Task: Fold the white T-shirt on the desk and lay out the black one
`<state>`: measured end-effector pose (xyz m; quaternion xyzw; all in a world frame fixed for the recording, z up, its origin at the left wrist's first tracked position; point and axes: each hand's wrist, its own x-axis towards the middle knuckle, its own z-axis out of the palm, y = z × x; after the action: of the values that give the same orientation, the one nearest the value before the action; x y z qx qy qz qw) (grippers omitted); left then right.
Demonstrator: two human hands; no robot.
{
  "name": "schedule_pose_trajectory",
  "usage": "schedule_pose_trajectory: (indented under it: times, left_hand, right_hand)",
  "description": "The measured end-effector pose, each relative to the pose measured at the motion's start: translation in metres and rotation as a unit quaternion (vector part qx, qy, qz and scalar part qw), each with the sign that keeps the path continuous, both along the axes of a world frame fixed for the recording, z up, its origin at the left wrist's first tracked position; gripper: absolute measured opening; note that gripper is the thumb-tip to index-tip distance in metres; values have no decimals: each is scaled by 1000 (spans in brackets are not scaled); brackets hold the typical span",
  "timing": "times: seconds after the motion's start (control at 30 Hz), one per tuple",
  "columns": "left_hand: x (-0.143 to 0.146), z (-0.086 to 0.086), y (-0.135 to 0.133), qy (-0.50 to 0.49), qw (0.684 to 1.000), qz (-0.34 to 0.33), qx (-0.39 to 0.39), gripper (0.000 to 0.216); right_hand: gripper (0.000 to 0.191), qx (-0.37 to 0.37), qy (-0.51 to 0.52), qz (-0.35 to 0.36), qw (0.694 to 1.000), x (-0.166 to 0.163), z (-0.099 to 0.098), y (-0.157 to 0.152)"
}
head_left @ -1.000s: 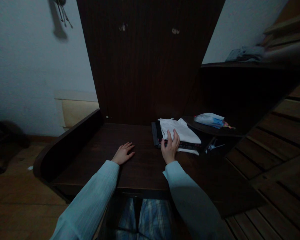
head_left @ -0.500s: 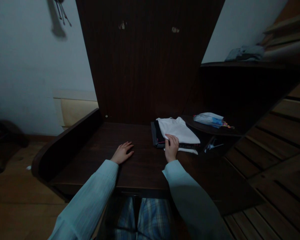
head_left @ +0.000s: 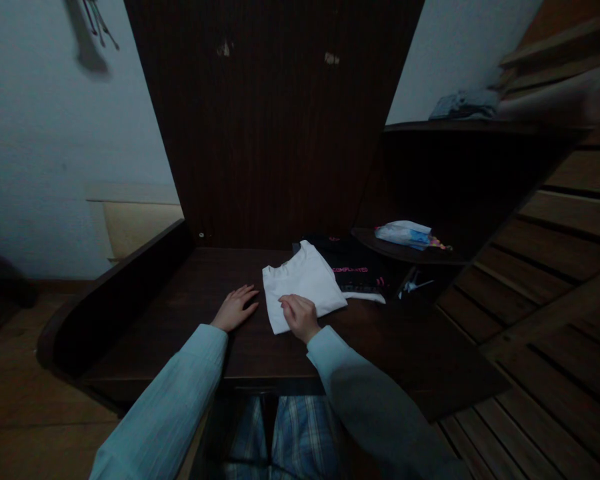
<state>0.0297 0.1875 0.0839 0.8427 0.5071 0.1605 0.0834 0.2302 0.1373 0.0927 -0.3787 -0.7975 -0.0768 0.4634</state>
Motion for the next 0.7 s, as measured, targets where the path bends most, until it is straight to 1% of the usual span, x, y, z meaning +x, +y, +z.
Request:
schedule_pose_trajectory:
  times: [0.07,0.1,0.2,0.3,0.37,0.4,0.47,0.6,0.7]
  left_hand:
    - [-1,-2,1,-6,1000,-3,3,46]
    - [-1,-3,2,-9,1000,-4,5,45]
    - [-1,-5,3,-13,1000,-2,9,44]
    - [-1,-5,3,-6,1000,1,7,44]
    - [0,-4,2,-1,1000,2,4,45]
    - [0,-4,2,0,1000,4,4,45]
    - [0,-3,2,-2,1000,5,4,44]
    - [-1,-5,2,-13,1000,3,6,45]
    - [-1,-7,4,-37,999,13,7,50]
  right_hand:
    - [27,-40,3,-66,997,1,1,3]
    - [26,-62,-15,-98,993,1,2,5]
    - [24,-138,-116,-175,968,-4,1,10]
    - [15,-193,-186,-223,937,-8,-2,14]
    - [14,-198,-201,-233,931,-8,-3,16]
    - [14,-193,-203,-228,932,-8,-4,17]
    - [14,-172,-194,-198,945,-5,-6,17]
    - [15,-103,-151,-75,980,-3,-5,11]
    - [16,-67,-118,10,991,-6,-2,5]
